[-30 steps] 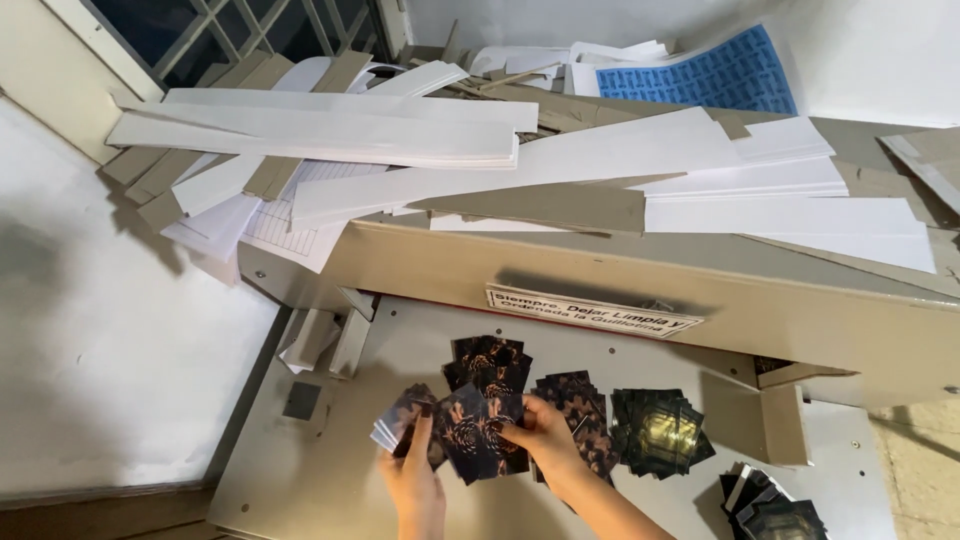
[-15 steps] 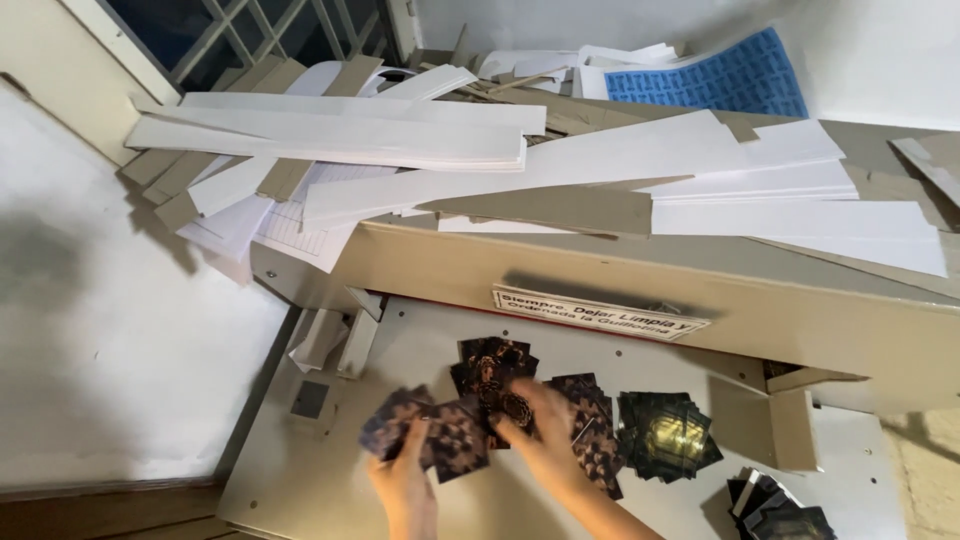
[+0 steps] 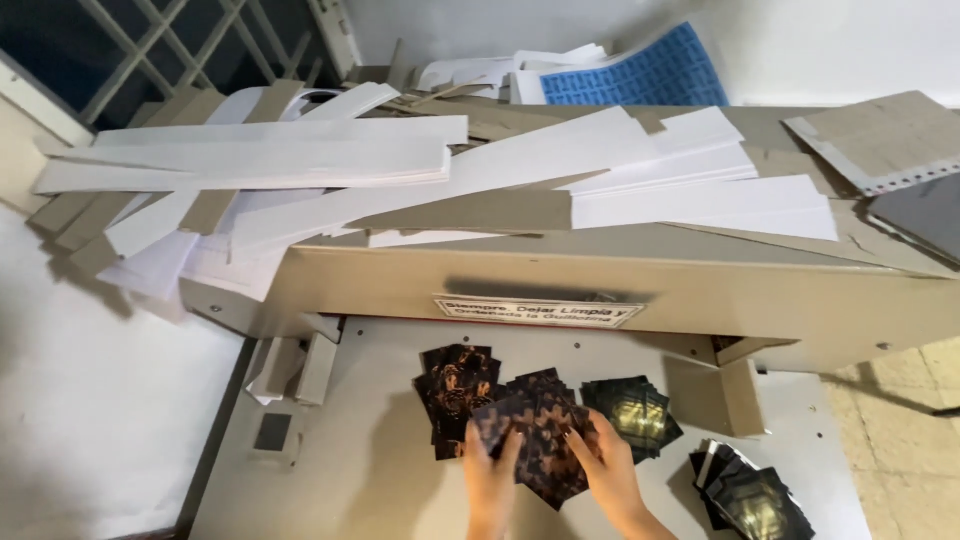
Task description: Picking up printed cards from the floor and organizing them into sorted piles on a paper cutter machine.
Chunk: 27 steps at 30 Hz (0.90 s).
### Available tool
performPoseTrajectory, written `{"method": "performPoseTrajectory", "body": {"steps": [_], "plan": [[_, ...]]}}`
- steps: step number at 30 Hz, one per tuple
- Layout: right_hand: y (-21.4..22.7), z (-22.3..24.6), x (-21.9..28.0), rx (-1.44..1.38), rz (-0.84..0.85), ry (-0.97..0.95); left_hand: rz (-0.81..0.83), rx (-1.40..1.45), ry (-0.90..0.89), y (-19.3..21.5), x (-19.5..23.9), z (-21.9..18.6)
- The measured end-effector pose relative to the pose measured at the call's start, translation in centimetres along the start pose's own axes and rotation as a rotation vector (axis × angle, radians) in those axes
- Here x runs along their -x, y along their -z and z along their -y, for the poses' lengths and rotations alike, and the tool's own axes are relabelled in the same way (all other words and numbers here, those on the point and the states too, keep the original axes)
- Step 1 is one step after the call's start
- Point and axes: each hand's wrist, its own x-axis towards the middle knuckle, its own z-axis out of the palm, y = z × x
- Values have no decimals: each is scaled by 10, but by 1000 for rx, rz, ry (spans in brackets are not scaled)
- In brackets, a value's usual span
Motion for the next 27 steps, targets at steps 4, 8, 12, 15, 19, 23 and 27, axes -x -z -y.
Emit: {"method": "performPoseTrajectory", "body": {"steps": [4,8,12,15,19,23,27], "plan": [[35,-42,-22,754,-16,311,-297,-763,-663,-31,-30,54],[99,-88,-14,809,-611,732,-263,-1168,-1103,-36,-31,74],[166,-118,16,1056,-998,598,197,-1346,-1304,-40,-39,83],[205,-156,7,1156,-535,211,-155,-1320,-1627,-46,-66,114],[217,-136,25,1220,-235,388,19,-1455,-1414,-46,-65,113],[215,-121,28,1143,-278,479,59,-1463,-1324,-45,-47,100],[220,-127,12,1185,-338,411,-538,-1466,-1646,-63,-22,101]]}}
